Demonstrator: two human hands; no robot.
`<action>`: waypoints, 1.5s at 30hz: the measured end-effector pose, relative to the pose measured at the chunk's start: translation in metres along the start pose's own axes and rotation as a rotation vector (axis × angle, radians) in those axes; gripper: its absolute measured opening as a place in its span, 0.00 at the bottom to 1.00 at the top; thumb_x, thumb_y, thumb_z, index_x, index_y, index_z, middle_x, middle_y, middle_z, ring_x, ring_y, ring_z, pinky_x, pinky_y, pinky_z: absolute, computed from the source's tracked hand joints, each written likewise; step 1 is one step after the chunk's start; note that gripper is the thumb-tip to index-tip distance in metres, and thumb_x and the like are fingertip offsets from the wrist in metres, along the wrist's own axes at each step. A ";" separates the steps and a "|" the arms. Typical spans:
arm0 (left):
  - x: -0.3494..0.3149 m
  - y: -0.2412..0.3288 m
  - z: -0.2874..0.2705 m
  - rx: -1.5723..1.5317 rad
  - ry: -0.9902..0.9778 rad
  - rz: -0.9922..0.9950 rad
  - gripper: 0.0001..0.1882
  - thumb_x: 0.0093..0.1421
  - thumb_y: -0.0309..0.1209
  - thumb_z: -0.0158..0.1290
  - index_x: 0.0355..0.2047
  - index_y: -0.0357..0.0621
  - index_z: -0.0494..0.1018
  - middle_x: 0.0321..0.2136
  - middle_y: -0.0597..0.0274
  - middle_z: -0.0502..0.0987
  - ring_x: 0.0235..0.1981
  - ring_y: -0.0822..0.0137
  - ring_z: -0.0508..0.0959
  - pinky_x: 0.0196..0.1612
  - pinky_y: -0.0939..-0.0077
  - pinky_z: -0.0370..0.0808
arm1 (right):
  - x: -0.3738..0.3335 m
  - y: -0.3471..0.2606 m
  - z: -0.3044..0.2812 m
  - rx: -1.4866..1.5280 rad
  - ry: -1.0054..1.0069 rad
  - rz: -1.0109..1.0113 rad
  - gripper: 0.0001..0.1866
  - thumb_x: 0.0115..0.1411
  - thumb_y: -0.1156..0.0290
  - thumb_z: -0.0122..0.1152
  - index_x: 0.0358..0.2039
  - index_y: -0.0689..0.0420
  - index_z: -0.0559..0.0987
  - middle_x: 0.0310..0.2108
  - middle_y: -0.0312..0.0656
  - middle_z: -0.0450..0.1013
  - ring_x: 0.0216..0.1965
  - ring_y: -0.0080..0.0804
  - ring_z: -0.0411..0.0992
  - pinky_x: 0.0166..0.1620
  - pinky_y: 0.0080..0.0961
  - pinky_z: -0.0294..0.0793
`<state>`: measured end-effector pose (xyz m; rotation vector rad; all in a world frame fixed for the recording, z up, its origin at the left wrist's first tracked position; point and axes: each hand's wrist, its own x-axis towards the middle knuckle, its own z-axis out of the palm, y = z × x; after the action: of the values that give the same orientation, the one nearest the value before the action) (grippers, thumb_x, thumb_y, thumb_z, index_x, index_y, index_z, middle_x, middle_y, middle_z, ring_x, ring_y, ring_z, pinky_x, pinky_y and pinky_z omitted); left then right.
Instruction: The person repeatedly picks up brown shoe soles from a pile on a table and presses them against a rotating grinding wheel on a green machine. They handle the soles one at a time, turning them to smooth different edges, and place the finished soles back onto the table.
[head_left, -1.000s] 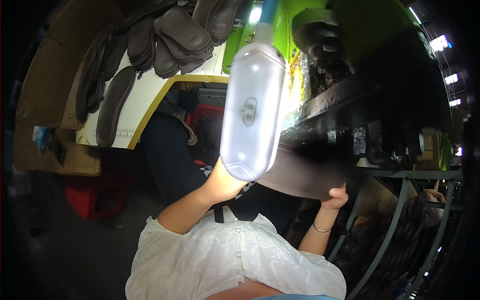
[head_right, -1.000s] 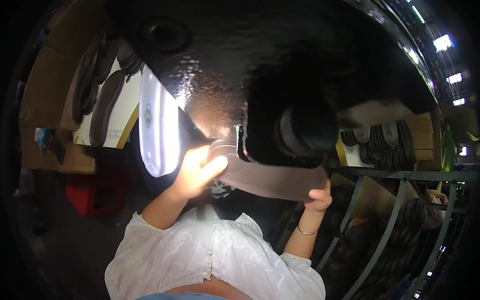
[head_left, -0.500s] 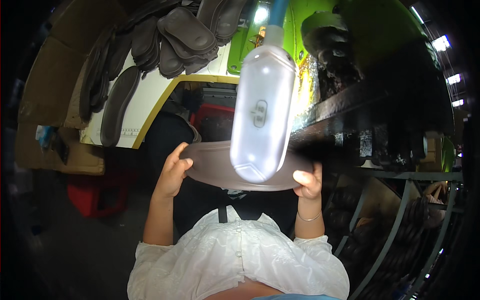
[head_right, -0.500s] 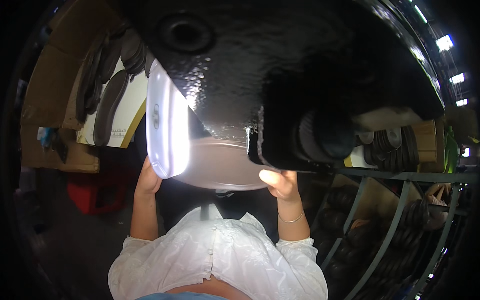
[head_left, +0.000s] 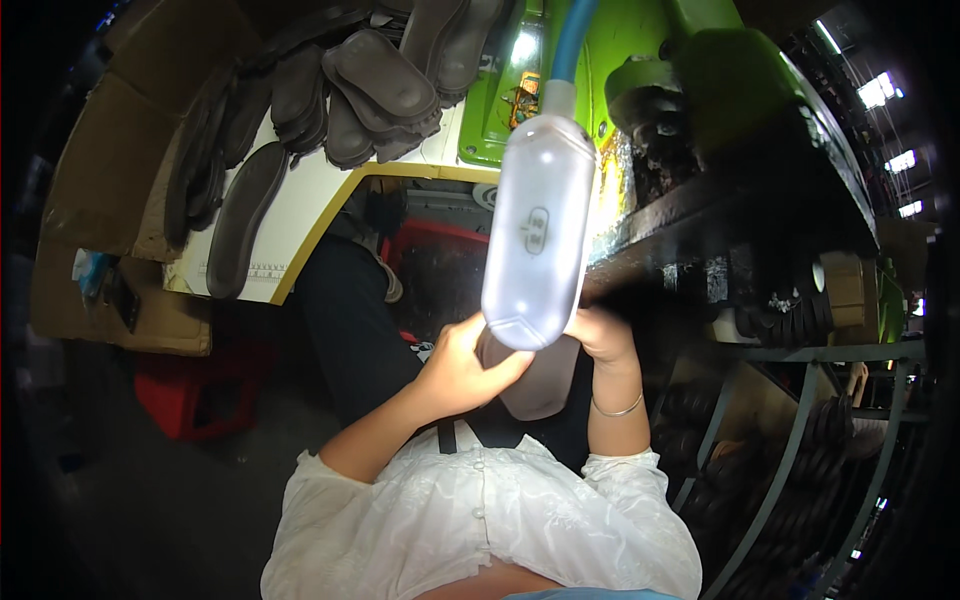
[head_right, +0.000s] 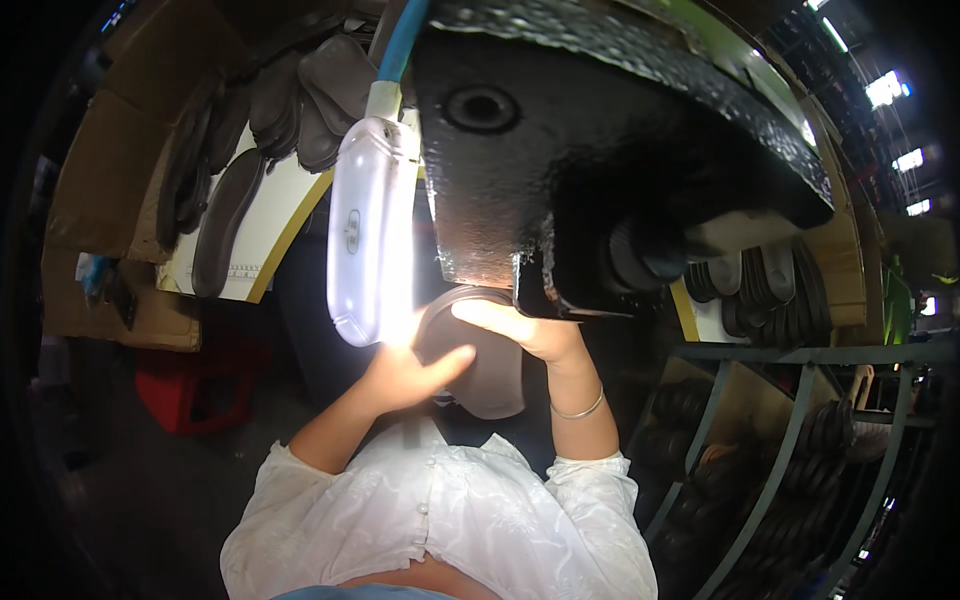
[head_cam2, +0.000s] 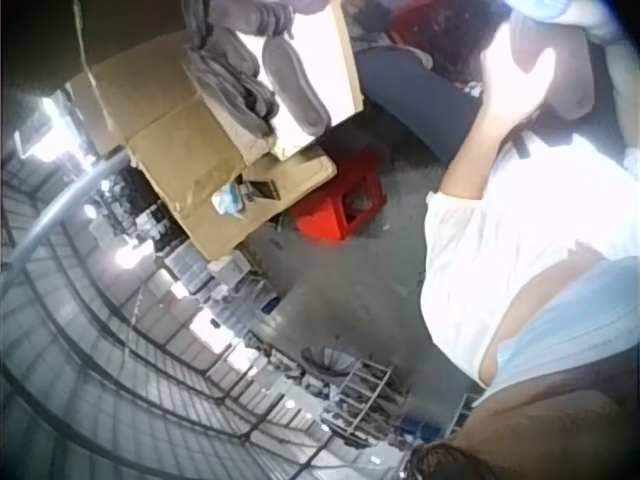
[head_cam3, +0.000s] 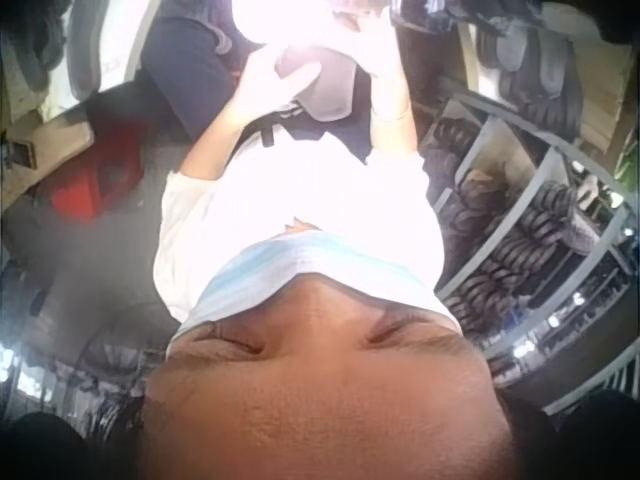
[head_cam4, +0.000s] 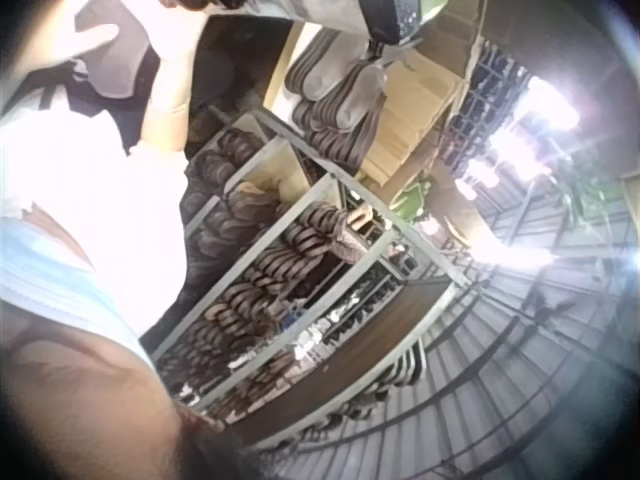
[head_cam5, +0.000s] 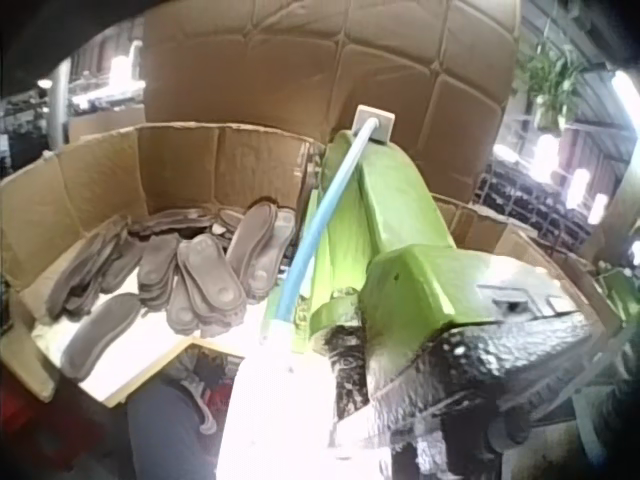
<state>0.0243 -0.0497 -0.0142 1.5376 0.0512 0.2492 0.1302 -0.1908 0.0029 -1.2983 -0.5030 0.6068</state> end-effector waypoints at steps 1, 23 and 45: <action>0.012 0.016 0.002 0.052 -0.003 0.065 0.11 0.46 0.25 0.58 0.31 0.35 0.73 0.27 0.52 0.78 0.29 0.68 0.78 0.33 0.75 0.73 | -0.004 0.008 -0.004 0.022 0.034 -0.025 0.11 0.47 0.82 0.62 0.33 0.65 0.76 0.32 0.38 0.74 0.32 0.25 0.72 0.38 0.19 0.72; -0.007 0.019 -0.010 -0.331 -0.059 -0.172 0.17 0.60 0.24 0.43 0.50 0.37 0.59 0.37 0.65 0.72 0.32 0.78 0.72 0.35 0.84 0.69 | -0.065 0.010 -0.095 0.347 0.695 -0.323 0.20 0.55 0.67 0.44 0.45 0.66 0.69 0.43 0.45 0.70 0.43 0.34 0.70 0.47 0.28 0.69; -0.034 -0.051 -0.088 -0.053 -0.295 -0.541 0.19 0.49 0.23 0.44 0.44 0.36 0.67 0.26 0.64 0.74 0.24 0.77 0.72 0.25 0.83 0.70 | -0.027 0.020 0.008 0.075 0.232 -0.262 0.15 0.51 0.73 0.45 0.32 0.72 0.75 0.34 0.48 0.74 0.35 0.34 0.73 0.43 0.25 0.70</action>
<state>-0.0194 0.0297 -0.0721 1.4367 0.2216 -0.4017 0.1020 -0.2001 -0.0147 -1.1892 -0.4452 0.2506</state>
